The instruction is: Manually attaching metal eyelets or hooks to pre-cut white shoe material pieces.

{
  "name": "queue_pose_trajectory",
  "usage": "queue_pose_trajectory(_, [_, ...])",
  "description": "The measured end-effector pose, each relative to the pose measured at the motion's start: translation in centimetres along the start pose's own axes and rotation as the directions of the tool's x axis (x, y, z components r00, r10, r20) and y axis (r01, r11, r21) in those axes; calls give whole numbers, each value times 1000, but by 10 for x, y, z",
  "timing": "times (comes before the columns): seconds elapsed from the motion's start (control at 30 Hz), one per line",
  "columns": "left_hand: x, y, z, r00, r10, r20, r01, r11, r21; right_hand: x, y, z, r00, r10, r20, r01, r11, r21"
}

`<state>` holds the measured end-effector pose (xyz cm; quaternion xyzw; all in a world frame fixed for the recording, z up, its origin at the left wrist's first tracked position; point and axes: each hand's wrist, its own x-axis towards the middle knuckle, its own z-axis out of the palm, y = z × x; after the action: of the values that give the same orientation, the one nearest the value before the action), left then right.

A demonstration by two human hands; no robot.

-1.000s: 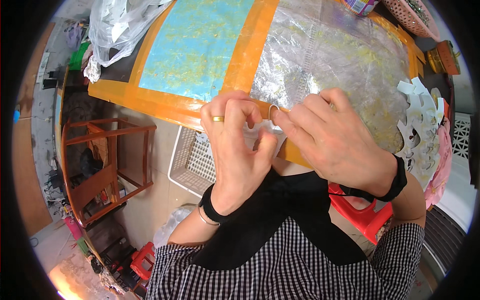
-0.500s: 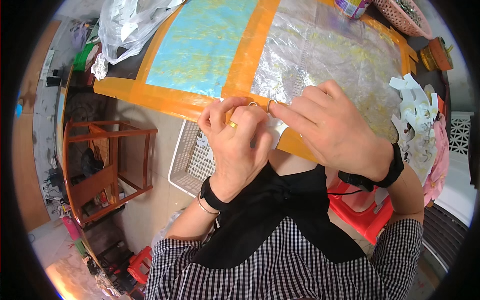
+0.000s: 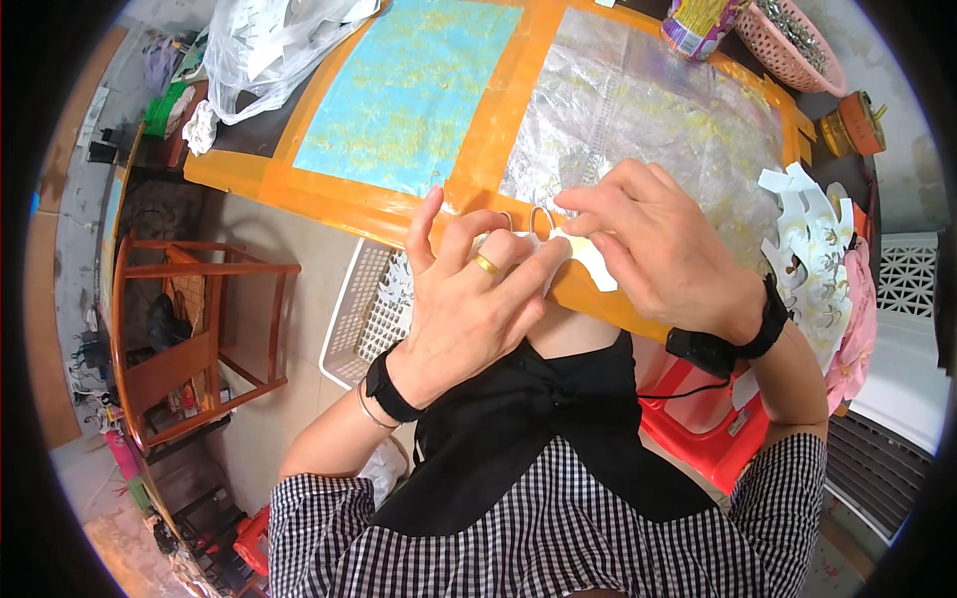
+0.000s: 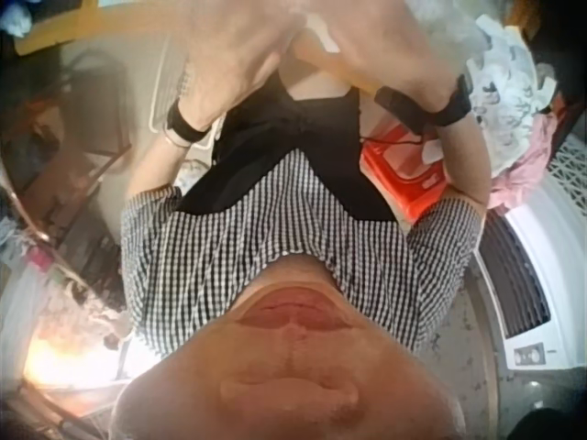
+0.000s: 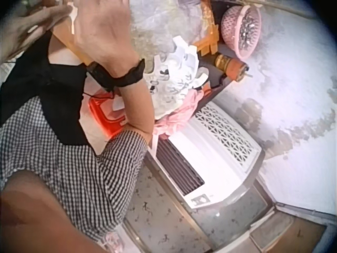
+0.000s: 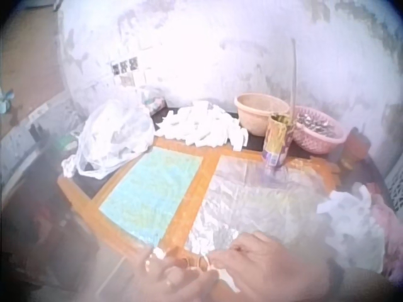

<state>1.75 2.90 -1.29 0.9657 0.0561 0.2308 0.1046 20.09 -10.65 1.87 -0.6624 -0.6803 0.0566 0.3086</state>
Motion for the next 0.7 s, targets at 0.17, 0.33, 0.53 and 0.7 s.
queue_pose_trajectory(0.17, [4,-1,0,998,35,-47,-36,999,-15,-1,-1,-8,997,18,-80,-10,996,93])
queue_pose_trajectory(0.33, [4,-3,1,998,50,-47,-51,998,-20,-2,-1,-3,999,20,-48,-15,994,106])
queue_pose_trajectory(0.53, [10,-9,-8,1000,-24,2,24,985,-171,0,3,4,1000,-15,5,15,1000,-15])
queue_pose_trajectory(0.7, [18,-10,-13,999,-27,30,31,990,-136,2,4,8,992,-96,-82,92,995,-48])
